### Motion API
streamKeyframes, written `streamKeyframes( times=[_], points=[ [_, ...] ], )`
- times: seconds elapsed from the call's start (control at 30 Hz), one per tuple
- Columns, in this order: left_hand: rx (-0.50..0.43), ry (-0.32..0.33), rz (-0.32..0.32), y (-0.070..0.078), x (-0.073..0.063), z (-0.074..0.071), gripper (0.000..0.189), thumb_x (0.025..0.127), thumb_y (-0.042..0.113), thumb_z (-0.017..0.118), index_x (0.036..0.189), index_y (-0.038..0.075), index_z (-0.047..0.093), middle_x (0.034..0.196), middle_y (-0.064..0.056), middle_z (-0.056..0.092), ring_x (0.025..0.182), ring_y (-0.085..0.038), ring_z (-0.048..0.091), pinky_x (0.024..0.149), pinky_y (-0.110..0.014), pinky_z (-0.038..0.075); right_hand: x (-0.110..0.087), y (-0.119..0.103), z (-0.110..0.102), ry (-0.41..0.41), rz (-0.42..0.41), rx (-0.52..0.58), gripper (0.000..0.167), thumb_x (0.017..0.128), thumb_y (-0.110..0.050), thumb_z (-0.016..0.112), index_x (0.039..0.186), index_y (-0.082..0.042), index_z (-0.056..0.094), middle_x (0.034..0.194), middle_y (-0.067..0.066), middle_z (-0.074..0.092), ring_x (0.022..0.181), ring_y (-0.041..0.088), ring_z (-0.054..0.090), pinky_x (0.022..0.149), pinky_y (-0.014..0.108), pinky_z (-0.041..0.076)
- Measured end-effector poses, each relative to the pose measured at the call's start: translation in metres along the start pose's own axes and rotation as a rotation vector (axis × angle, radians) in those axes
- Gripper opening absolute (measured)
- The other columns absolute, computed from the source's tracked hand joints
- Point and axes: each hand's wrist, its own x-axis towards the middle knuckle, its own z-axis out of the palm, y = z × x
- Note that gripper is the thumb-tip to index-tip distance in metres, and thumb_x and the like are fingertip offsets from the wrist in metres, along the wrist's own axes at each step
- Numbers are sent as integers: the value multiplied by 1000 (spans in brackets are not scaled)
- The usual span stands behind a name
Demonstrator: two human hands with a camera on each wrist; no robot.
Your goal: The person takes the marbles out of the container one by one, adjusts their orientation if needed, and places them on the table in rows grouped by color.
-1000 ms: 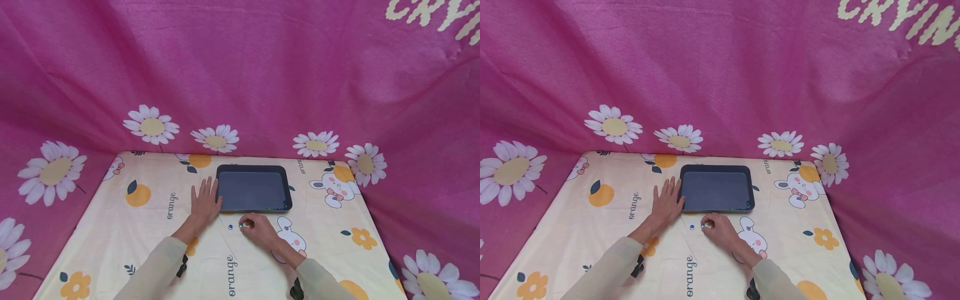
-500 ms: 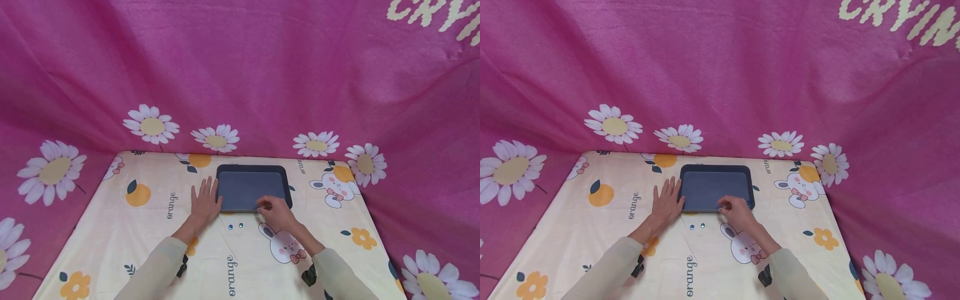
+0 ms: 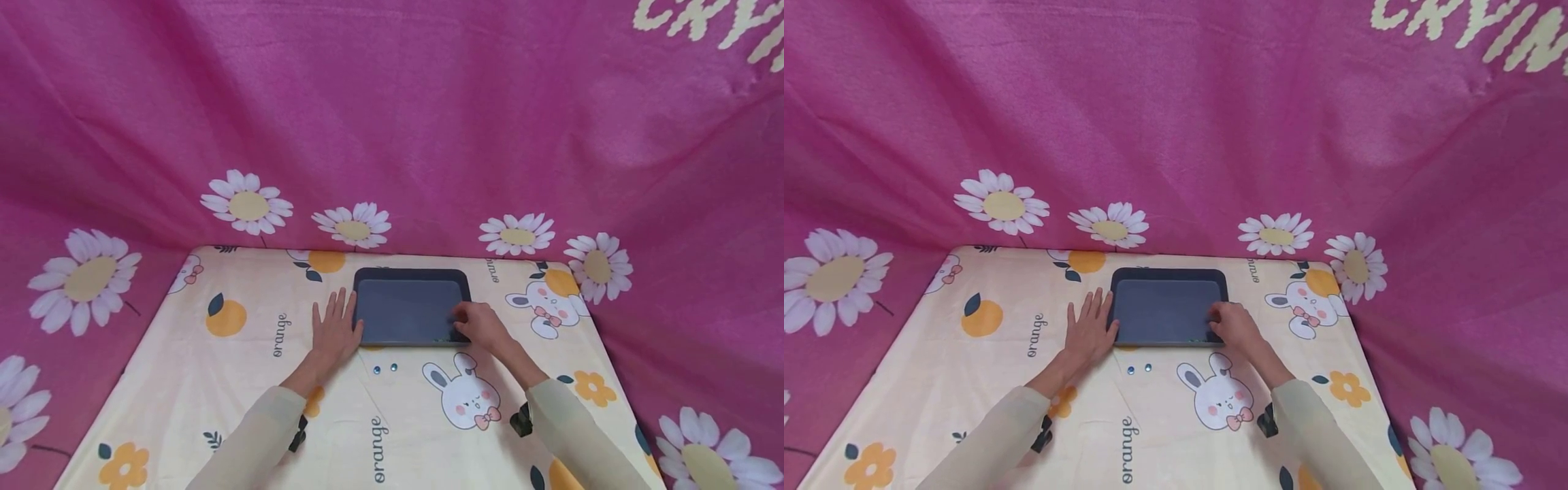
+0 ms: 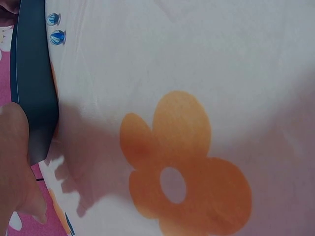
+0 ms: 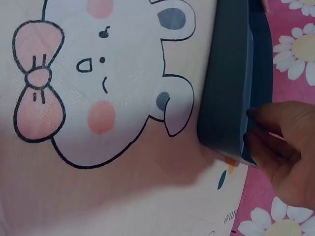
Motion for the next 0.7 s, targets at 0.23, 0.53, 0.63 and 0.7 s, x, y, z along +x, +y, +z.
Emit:
streamKeyframes(
  times=[0.23,0.53,0.63,0.7],
  points=[
    [7,2,-2,1,0,-1,71,103,45,40,161,13,16,166,-12,9,151,-31,8,117,-60,1,4,-2,3,-31,-21,-163,14,88,-2,72,102,1,73,90,11,69,76,22,61,73,41,55],
    [0,13,-2,0,-1,-1,70,103,44,41,161,13,18,166,-12,11,151,-32,10,117,-60,1,12,-6,11,12,-64,-386,9,85,3,66,78,-2,69,71,12,65,60,23,55,56,44,51],
    [-7,13,-3,0,-1,-1,70,103,44,41,161,13,17,166,-12,11,151,-31,9,117,-60,0,14,-8,15,30,-75,-447,10,86,5,64,79,-1,69,71,15,66,59,25,58,55,46,52],
    [-13,15,-1,0,-1,-1,70,103,43,42,161,13,17,166,-12,11,151,-31,9,117,-60,0,15,-9,17,32,-80,-490,11,87,5,64,79,0,69,72,17,67,60,27,61,55,46,54]
  ],
)
